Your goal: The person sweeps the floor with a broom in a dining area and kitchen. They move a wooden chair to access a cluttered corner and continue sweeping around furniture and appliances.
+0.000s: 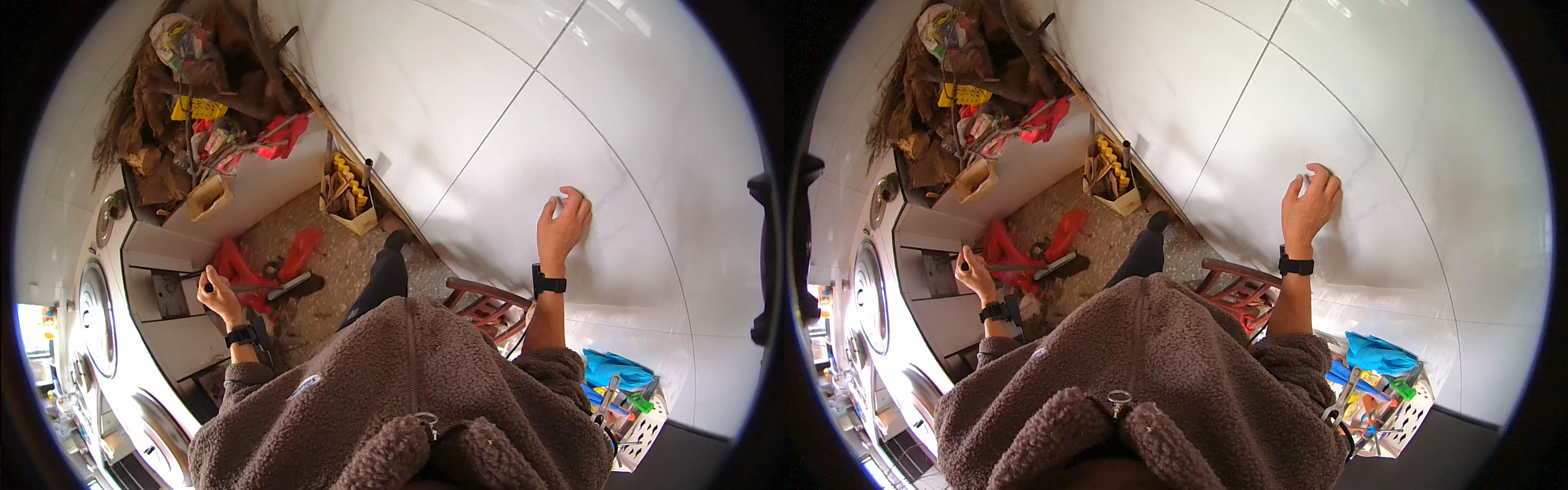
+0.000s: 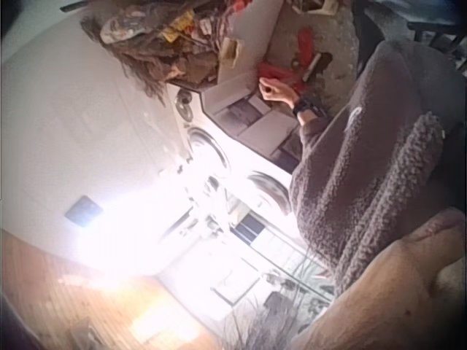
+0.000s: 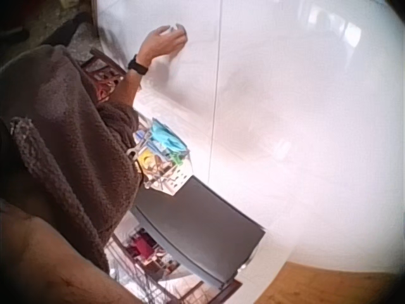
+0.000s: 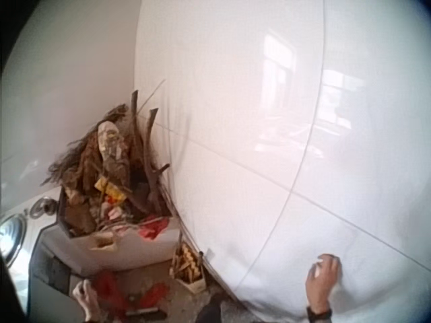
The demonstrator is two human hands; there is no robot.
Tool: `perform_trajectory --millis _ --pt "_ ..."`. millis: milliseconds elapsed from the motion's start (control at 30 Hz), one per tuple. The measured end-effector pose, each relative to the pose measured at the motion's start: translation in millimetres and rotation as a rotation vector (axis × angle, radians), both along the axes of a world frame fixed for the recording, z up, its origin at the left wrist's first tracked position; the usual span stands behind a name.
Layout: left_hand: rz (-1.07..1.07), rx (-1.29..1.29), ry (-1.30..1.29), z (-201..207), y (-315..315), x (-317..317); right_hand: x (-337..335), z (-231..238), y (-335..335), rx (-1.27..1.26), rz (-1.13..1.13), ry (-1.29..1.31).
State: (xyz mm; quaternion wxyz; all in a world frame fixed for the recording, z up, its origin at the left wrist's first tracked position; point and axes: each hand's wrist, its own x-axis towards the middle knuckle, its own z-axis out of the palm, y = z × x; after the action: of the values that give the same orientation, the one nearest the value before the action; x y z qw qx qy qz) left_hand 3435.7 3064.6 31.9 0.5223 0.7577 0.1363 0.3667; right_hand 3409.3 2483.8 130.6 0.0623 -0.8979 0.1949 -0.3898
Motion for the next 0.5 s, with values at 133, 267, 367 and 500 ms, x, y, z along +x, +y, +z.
perform_trajectory --millis 133,267,367,500 --pt "0.039 0.018 0.026 -3 -6 16 -1 2 3 0.053 0.015 0.007" --pt "0.008 -0.012 0.031 -5 -11 26 0 5 5 0.035 0.014 0.039" --pt "-0.001 -0.012 0.031 -5 -12 22 3 3 9 0.004 0.002 0.049" --pt "0.001 0.020 0.037 -4 -12 6 16 -10 16 0.054 0.103 0.049"
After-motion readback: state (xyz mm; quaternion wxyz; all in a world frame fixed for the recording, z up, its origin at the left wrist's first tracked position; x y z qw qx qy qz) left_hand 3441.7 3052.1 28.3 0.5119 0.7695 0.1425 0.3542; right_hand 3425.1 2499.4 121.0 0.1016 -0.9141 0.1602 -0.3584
